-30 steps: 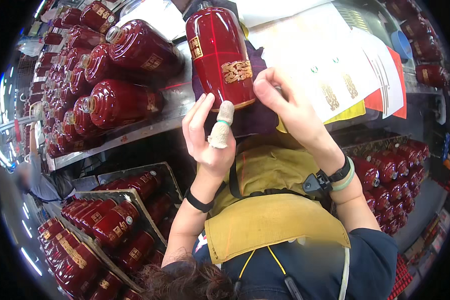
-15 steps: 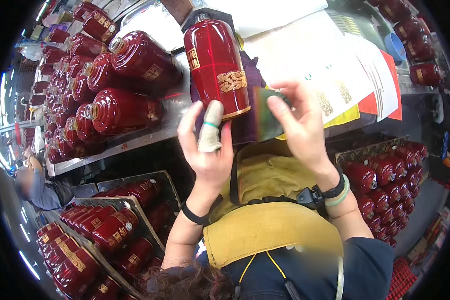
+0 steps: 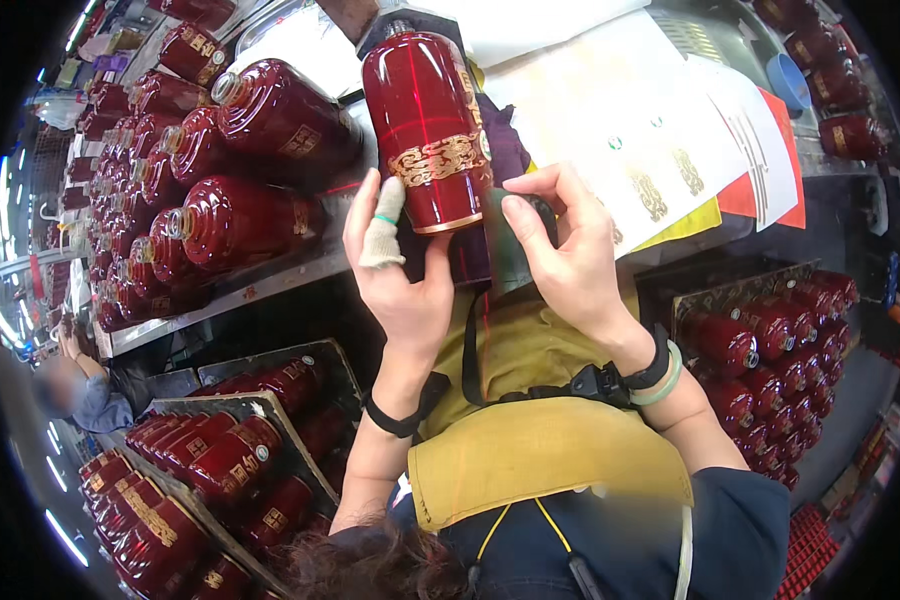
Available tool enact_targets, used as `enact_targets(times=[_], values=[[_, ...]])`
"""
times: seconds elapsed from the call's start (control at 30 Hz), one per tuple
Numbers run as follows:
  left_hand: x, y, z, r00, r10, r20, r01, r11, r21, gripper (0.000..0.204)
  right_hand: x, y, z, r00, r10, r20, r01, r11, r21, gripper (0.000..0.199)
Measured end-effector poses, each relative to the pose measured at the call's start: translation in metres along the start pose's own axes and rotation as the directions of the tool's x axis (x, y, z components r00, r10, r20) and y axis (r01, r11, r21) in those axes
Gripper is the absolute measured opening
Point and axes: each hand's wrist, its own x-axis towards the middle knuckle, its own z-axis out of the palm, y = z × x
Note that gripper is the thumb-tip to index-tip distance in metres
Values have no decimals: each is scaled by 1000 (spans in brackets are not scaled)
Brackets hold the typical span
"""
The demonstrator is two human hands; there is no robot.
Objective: Applying and smoothing gold and white labels onto red bottles in a factory setting.
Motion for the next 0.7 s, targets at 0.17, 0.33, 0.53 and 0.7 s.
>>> enact_targets(times=[0.17, 0.33, 0.53, 0.7], values=[[21, 2, 0, 927, 321, 196, -352, 923, 156, 60, 0, -4, 5, 999, -50, -11, 50, 999, 11, 12], [-2, -19, -7, 994, -26, 103, 37, 993, -111, 63, 0, -2, 3, 1000, -8, -14, 9, 1000, 29, 11], [16, 8, 8, 942, 302, 146, -321, 937, 137, 56, -1, -2, 4, 1000, 0, -25, 1, 998, 62, 12], [10, -3, -2, 978, 199, 67, -202, 979, 31, 49, 1, -3, -1, 999, 33, 1, -33, 998, 46, 12]])
